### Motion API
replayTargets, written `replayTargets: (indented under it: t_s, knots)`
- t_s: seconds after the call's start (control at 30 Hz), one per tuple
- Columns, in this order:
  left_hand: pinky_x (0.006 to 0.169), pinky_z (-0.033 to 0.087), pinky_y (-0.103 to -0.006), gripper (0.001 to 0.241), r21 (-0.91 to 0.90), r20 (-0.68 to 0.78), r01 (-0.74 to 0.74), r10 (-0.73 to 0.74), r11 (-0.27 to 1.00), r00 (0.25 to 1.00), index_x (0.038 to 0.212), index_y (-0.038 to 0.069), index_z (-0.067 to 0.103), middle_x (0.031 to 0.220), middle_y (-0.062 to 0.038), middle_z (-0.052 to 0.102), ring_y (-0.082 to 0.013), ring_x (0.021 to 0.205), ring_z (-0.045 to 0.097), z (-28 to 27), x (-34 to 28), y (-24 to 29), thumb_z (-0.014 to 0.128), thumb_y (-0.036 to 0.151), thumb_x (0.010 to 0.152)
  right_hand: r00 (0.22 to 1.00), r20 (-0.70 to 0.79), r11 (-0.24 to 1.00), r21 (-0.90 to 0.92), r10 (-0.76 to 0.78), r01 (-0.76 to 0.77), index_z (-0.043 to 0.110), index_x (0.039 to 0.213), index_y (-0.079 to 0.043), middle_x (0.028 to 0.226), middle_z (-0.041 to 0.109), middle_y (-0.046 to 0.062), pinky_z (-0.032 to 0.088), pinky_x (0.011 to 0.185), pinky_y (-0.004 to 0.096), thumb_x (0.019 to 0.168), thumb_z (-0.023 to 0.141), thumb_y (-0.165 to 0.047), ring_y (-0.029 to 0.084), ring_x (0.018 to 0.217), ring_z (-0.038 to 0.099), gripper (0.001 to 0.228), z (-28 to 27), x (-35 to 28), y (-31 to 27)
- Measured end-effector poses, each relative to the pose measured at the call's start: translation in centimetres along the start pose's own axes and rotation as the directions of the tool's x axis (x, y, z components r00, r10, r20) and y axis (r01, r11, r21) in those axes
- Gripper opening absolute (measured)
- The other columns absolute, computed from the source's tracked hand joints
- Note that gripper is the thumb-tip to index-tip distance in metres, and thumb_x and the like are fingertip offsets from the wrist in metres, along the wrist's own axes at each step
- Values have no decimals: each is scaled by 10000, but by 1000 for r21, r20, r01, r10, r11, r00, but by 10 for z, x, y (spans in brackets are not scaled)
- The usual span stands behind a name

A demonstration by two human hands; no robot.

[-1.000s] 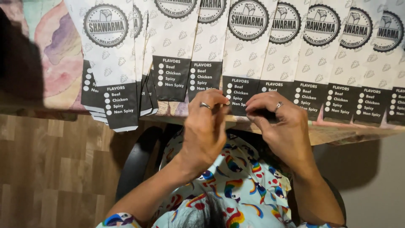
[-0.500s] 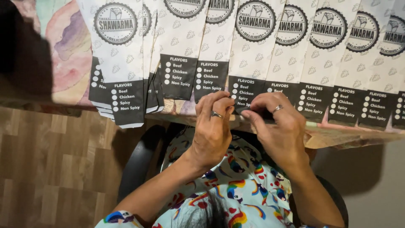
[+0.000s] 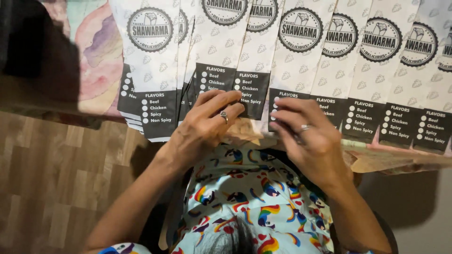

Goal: Manually assembling paper shawarma wraps by stacking them, applying glue to the edges, and folding them.

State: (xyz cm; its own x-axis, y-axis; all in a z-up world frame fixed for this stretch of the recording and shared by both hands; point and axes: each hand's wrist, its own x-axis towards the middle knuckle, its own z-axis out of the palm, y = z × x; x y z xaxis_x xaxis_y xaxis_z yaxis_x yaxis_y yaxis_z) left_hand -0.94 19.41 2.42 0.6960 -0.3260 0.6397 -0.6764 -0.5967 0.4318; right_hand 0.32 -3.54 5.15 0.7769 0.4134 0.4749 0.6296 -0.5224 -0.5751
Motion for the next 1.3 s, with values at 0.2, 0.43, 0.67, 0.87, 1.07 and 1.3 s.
replayTargets:
  t_s: [0.2,0.43,0.67,0.87,1.07,1.3]
  knots:
    - [994,503,-403,145,14,68,-114,112,993,991,911,-62,680,1072,-154,697,-264,1067,683,-12,6,-7,558,-97,981,989,20,988,26,-150,149,761,1016,-9,1166,737,162,606,882,435,899,766,60,360,1077,719,136,17,14,-2]
    - [1030,479,-388,101,124,164,-194,172,973,971,932,-90,691,1043,-168,693,-236,1051,673,-17,4,-1,601,-131,953,950,-5,949,-40,-313,312,756,985,32,1136,734,224,606,807,465,935,739,37,411,972,719,53,21,9,7]
    - [1025,491,-505,109,6,4,-188,188,982,982,972,-142,702,1022,-207,700,-354,1134,677,9,-26,-1,667,-39,969,937,-8,936,-62,-348,347,750,915,15,1105,716,217,545,831,496,925,744,15,424,988,696,13,24,-8,10]
    - [1050,492,-455,144,-22,-51,-44,43,999,998,985,-48,741,1154,-158,728,-287,1159,673,11,-42,-7,650,64,991,977,-62,978,-38,-206,204,758,861,-9,1013,676,154,502,824,453,915,797,-14,361,910,643,67,27,-14,7]
    - [1052,457,-396,71,-57,-87,127,-132,990,987,907,-30,708,1028,-96,703,-282,1159,660,11,-23,10,691,19,955,996,-85,999,25,-30,32,755,847,-16,903,610,109,452,813,388,927,795,-19,302,815,590,89,30,-14,0]
    - [1038,453,-349,115,-52,-161,269,-274,962,948,830,21,671,985,-52,693,-240,1113,659,24,-24,17,731,69,916,992,-79,995,39,96,-93,701,777,-49,844,575,72,436,824,345,875,842,-46,265,790,600,172,31,-12,0]
